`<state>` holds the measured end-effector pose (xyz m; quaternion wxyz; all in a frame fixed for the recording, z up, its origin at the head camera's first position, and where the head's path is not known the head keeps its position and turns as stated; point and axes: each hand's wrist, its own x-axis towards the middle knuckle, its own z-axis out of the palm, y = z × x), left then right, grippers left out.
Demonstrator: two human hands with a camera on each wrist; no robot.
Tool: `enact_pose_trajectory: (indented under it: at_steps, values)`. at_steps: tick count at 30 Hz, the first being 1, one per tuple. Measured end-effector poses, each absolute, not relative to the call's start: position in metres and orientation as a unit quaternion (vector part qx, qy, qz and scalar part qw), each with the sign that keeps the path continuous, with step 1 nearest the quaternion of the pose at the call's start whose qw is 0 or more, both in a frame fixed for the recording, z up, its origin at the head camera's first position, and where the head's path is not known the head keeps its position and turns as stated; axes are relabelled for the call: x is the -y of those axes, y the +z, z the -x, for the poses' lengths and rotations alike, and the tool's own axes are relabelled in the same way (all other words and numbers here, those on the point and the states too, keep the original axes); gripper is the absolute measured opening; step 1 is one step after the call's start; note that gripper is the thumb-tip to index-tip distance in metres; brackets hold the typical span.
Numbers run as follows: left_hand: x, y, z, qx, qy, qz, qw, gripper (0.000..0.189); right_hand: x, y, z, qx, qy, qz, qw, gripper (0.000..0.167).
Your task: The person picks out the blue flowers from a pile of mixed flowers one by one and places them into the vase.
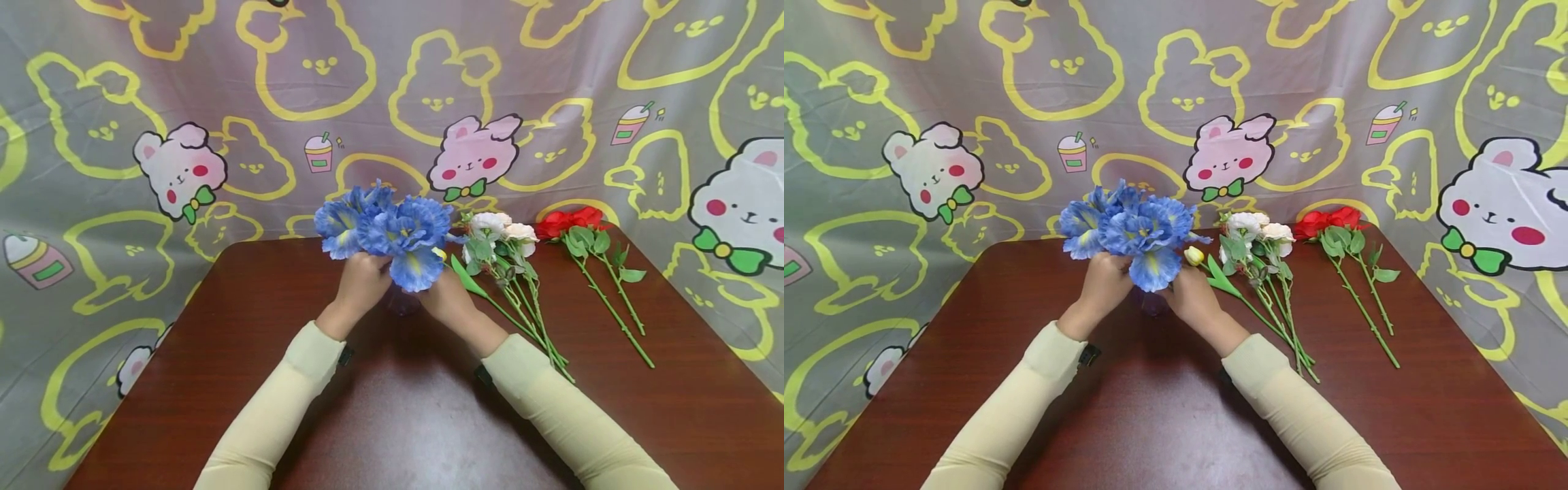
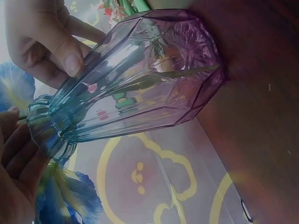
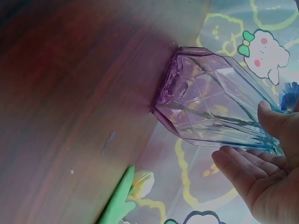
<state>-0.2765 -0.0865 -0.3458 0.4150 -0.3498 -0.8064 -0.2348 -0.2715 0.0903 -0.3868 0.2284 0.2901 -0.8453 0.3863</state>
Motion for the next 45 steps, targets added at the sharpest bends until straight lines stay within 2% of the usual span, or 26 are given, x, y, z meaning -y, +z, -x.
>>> enact_pose_trajectory:
  at_steps: [6,15,23,34,45]
  values:
    - [0.089,-0.342,0.275,0.804,-0.227,0.346,0.426,0.018,-0.091,-0.39,0.273,0.851,0.341,-0.301,0.263,0.038]
    - [0.091,-0.341,0.271,0.802,-0.24,0.339,0.43,0.012,-0.092,-0.389,0.271,0.857,0.323,-0.296,0.27,0.019]
    - [0.093,-0.346,0.27,0.795,-0.266,0.337,0.428,0.007,-0.093,-0.389,0.271,0.854,0.323,-0.298,0.279,0.017]
    - [0.101,-0.353,0.26,0.769,-0.289,0.351,0.45,0.015,-0.095,-0.39,0.273,0.848,0.327,-0.308,0.281,0.019]
    - [0.116,-0.348,0.253,0.772,-0.284,0.369,0.432,0.024,-0.103,-0.382,0.276,0.856,0.295,-0.314,0.286,0.012]
